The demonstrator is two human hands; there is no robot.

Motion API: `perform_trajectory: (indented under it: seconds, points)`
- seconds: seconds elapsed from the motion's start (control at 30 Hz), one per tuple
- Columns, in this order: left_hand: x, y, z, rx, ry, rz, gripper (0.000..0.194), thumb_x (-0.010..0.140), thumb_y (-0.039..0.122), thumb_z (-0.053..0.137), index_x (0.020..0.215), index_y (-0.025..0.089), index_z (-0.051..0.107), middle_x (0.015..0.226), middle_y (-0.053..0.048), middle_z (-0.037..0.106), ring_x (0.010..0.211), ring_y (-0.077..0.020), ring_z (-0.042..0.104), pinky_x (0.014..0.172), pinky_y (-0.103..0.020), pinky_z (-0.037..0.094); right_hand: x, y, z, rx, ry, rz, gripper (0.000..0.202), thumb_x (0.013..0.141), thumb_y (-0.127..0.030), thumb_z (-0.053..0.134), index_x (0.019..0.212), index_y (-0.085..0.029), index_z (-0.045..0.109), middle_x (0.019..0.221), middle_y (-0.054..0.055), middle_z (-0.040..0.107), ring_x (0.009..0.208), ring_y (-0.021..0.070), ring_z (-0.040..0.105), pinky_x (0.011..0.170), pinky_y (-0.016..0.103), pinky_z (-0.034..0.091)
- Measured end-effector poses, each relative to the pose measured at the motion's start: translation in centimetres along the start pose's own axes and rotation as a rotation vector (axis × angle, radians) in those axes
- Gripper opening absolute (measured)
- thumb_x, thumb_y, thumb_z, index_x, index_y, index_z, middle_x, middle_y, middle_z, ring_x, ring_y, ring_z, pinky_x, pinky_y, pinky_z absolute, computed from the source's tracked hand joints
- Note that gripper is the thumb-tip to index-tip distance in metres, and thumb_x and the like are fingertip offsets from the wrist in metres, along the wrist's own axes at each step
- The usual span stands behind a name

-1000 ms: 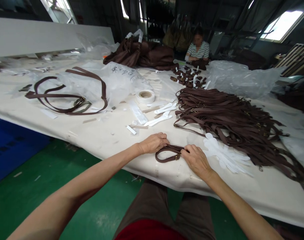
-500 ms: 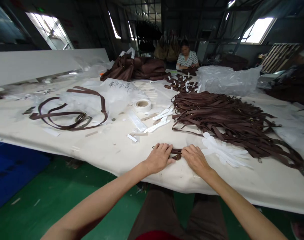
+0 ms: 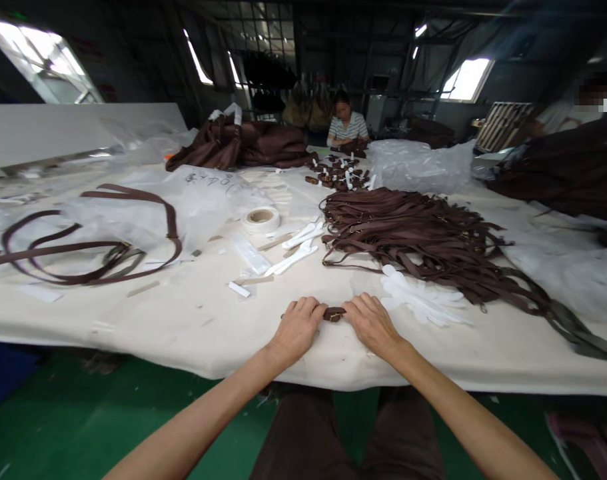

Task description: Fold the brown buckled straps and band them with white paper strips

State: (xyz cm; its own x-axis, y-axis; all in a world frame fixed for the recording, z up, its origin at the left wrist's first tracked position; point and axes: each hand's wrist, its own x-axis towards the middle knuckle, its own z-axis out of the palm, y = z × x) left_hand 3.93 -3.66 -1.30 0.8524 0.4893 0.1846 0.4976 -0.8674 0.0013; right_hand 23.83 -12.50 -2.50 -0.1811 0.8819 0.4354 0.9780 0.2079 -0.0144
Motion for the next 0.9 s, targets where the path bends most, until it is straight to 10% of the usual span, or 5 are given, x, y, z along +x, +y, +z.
perform_trajectory:
  seconds: [0.3,0.53,0.9]
  points:
    - [-1.0,-0.4,2.7,0.02,0.128,0.016,0.04,0.096,0.013,0.042,0.132,0.02,0.058,0.105,-0.01,0.064,0.09,-0.025,0.057,0.075,-0.036,0.045,-0.8,-0.9,0.4,0.209,-0.097,0.209,0.013,0.098,-0.025,0.054,0.1,-0.022,0.067,0.101,0.006,0.063,0.092,0.0209,0.052,0.08,0.032,0.044]
    - [-1.1,-0.2,3.2,0.009,0.189,-0.006,0.032,0.099,0.02,0.041,0.121,0.014,0.063,0.099,-0.011,0.063,0.085,-0.0261,0.055,0.072,-0.038,0.044,-4.5,5.3,-2.3,0.269,0.044,0.45,0.025,0.1,-0.019,0.043,0.101,-0.02,0.069,0.099,0.007,0.065,0.093,0.0193,0.059,0.087,0.029,0.046]
    - [-0.9,0.5,2.3,0.005,0.181,-0.054,0.033,0.101,0.027,0.039,0.119,0.017,0.063,0.096,-0.011,0.064,0.083,-0.0259,0.056,0.071,-0.039,0.042,-3.9,11.1,-3.7,0.119,-0.439,0.513,0.011,0.087,-0.019,0.062,0.097,-0.022,0.067,0.099,0.005,0.062,0.1,0.022,0.057,0.083,0.032,0.041]
